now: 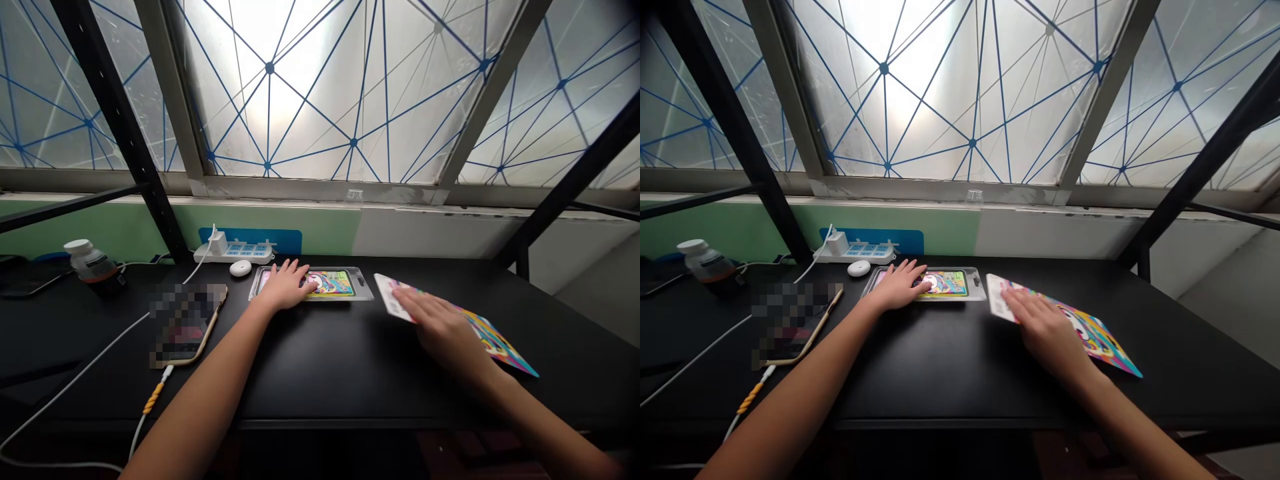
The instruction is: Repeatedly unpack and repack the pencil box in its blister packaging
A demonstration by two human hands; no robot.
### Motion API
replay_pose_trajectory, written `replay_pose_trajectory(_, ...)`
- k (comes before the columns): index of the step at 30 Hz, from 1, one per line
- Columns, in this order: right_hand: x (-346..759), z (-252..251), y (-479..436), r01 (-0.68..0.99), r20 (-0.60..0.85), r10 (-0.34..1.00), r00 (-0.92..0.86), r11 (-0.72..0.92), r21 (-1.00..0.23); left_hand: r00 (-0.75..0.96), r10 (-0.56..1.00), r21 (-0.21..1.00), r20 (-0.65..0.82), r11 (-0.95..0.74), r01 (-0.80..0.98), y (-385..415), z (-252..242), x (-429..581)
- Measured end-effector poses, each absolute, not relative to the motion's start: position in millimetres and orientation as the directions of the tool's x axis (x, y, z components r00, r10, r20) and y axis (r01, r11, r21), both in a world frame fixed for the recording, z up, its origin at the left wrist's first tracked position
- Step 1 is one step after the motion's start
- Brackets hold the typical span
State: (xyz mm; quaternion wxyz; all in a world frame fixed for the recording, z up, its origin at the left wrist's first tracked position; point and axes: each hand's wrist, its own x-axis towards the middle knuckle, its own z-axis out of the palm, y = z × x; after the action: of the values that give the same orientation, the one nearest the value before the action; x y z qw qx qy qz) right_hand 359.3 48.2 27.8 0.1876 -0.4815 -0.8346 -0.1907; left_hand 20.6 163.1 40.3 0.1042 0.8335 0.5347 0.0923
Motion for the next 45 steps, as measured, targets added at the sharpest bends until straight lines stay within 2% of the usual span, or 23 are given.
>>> replay_pose_trajectory(3,306,29,18,0.754,0.412,0.658,-0.630,0.645,0.122,0.404,0.912,0.257,0.071,-0.408,0.876,160,40,27)
replay_pose_trajectory(6,249,25,4,0.602,0.209,0.597,-0.774,0.797,-0.046,0.417,0.903,0.240,0.100,-0.429,0.871,156,39,35)
replay_pose_trajectory(10,202,24,25,0.542,0.122,0.588,-0.800,0.795,-0.274,0.446,0.885,0.223,0.135,-0.466,0.856,152,35,43)
replay_pose_trajectory(15,192,40,69,0.483,0.133,0.545,-0.828,0.814,-0.322,0.457,0.870,0.234,0.187,-0.491,0.839,150,36,45)
replay_pose_trajectory(17,201,49,83,0.520,0.152,0.581,-0.799,0.796,-0.311,0.444,0.866,0.250,0.229,-0.493,0.833,150,41,43)
replay_pose_trajectory(20,228,61,107,0.706,0.274,0.735,-0.620,0.675,-0.214,0.387,0.867,0.269,0.315,-0.472,0.839,151,49,38)
replay_pose_trajectory(22,250,64,129,0.777,0.306,0.785,-0.538,0.603,-0.181,0.349,0.868,0.270,0.353,-0.452,0.850,152,52,35)
replay_pose_trajectory(30,289,68,194,0.779,0.077,0.792,-0.606,0.610,-0.147,0.386,0.849,0.223,0.361,-0.480,0.848,155,41,40)
replay_pose_trajectory(34,284,72,202,0.791,0.032,0.799,-0.600,0.599,-0.123,0.372,0.857,0.218,0.357,-0.463,0.859,156,40,41)
replay_pose_trajectory(37,282,74,197,0.803,0.081,0.807,-0.584,0.590,-0.087,0.357,0.858,0.200,0.369,-0.448,0.871,157,42,37)
replay_pose_trajectory(45,270,71,144,0.817,0.365,0.758,-0.541,0.576,0.013,0.412,0.799,0.095,0.438,-0.497,0.862,153,63,13)
